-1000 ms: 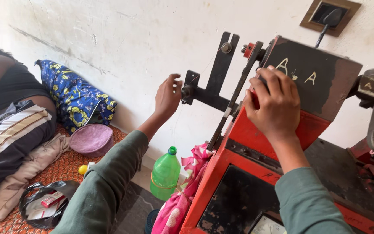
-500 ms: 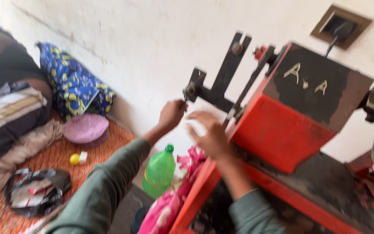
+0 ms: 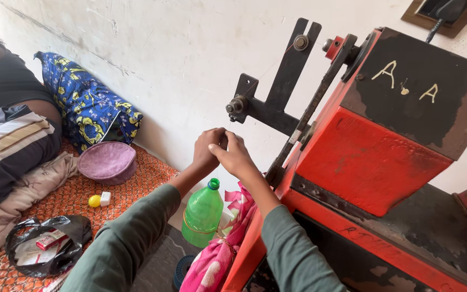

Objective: The person adjusts and tightens components on a red benchtop electrical machine, then presses a green button to start it and monitors the rotating armature while making further adjustments. They use a metal rod to manipulate parts and operate the control panel.

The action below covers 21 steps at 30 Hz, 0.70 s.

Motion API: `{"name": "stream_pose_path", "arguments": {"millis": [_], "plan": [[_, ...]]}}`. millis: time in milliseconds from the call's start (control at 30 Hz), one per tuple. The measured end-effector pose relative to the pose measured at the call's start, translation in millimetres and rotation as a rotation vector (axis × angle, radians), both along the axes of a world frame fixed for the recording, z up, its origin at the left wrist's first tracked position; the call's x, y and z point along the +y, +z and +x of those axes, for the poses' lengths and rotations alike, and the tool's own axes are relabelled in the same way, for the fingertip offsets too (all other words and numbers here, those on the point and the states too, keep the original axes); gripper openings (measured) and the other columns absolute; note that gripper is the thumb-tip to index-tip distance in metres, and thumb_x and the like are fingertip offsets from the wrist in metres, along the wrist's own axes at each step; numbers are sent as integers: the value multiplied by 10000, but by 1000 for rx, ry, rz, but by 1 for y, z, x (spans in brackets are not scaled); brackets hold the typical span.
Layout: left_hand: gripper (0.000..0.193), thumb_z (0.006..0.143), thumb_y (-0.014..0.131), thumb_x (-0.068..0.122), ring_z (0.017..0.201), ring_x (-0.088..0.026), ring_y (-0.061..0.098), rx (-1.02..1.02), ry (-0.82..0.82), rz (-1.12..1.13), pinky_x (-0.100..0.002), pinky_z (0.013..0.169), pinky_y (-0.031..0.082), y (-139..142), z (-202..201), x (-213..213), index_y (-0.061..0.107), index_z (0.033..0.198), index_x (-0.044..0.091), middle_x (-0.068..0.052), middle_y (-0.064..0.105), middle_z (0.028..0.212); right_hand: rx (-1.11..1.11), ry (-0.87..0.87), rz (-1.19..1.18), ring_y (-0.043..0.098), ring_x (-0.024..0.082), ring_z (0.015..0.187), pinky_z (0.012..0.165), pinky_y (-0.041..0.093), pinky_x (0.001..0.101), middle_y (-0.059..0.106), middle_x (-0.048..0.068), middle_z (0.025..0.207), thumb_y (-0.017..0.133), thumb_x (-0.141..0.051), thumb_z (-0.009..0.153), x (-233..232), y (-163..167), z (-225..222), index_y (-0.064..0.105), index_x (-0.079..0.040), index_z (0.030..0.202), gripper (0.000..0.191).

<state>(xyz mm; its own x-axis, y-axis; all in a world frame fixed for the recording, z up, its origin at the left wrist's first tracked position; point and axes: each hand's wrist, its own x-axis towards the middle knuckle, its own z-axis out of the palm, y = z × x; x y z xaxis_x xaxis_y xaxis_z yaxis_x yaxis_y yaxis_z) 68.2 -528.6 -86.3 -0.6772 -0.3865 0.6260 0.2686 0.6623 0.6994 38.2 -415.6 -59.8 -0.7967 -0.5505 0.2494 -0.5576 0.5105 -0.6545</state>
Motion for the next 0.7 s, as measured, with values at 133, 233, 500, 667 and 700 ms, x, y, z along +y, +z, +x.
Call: {"name": "stream_pose_path", "arguments": {"millis": [133, 233, 500, 667, 700], "plan": [[102, 841, 624, 147, 742, -415, 640, 43, 50, -28, -506, 624, 486, -2, 4, -6, 665, 827, 55, -154, 689, 809, -22, -7, 68, 358, 372, 1462, 1165, 349, 423, 285, 235, 1598, 685, -495, 862, -7, -1, -1, 301, -29, 1552, 917], [123, 843, 638, 168, 747, -413, 639, 36, 45, -55, -502, 622, 478, -4, 5, -7, 656, 807, 52, -154, 686, 797, -48, 3, 49, 293, 369, 1507, 1194, 312, 418, 226, 235, 1638, 684, -509, 870, -9, -1, -1, 256, -10, 1569, 960], [141, 863, 633, 177, 727, -396, 630, -30, 15, 3, -484, 618, 468, -6, 8, -1, 637, 820, 42, -147, 679, 788, -109, 11, -32, 337, 321, 1502, 1189, 333, 397, 259, 180, 1658, 678, -497, 865, -8, 6, 9, 238, -27, 1586, 966], [114, 814, 640, 155, 727, -387, 627, 19, 6, -42, -474, 609, 472, -5, 12, 0, 632, 833, 42, -136, 678, 783, -100, 25, -71, 448, 318, 1447, 1158, 395, 391, 382, 192, 1608, 694, -486, 855, -8, 16, 21, 293, -47, 1575, 934], [116, 818, 641, 154, 731, -387, 626, 11, 14, -44, -476, 610, 469, -4, 12, 0, 629, 831, 40, -134, 678, 783, -122, 5, -53, 449, 320, 1446, 1153, 397, 393, 394, 194, 1596, 693, -487, 858, -8, 18, 22, 296, -53, 1576, 928]]}}
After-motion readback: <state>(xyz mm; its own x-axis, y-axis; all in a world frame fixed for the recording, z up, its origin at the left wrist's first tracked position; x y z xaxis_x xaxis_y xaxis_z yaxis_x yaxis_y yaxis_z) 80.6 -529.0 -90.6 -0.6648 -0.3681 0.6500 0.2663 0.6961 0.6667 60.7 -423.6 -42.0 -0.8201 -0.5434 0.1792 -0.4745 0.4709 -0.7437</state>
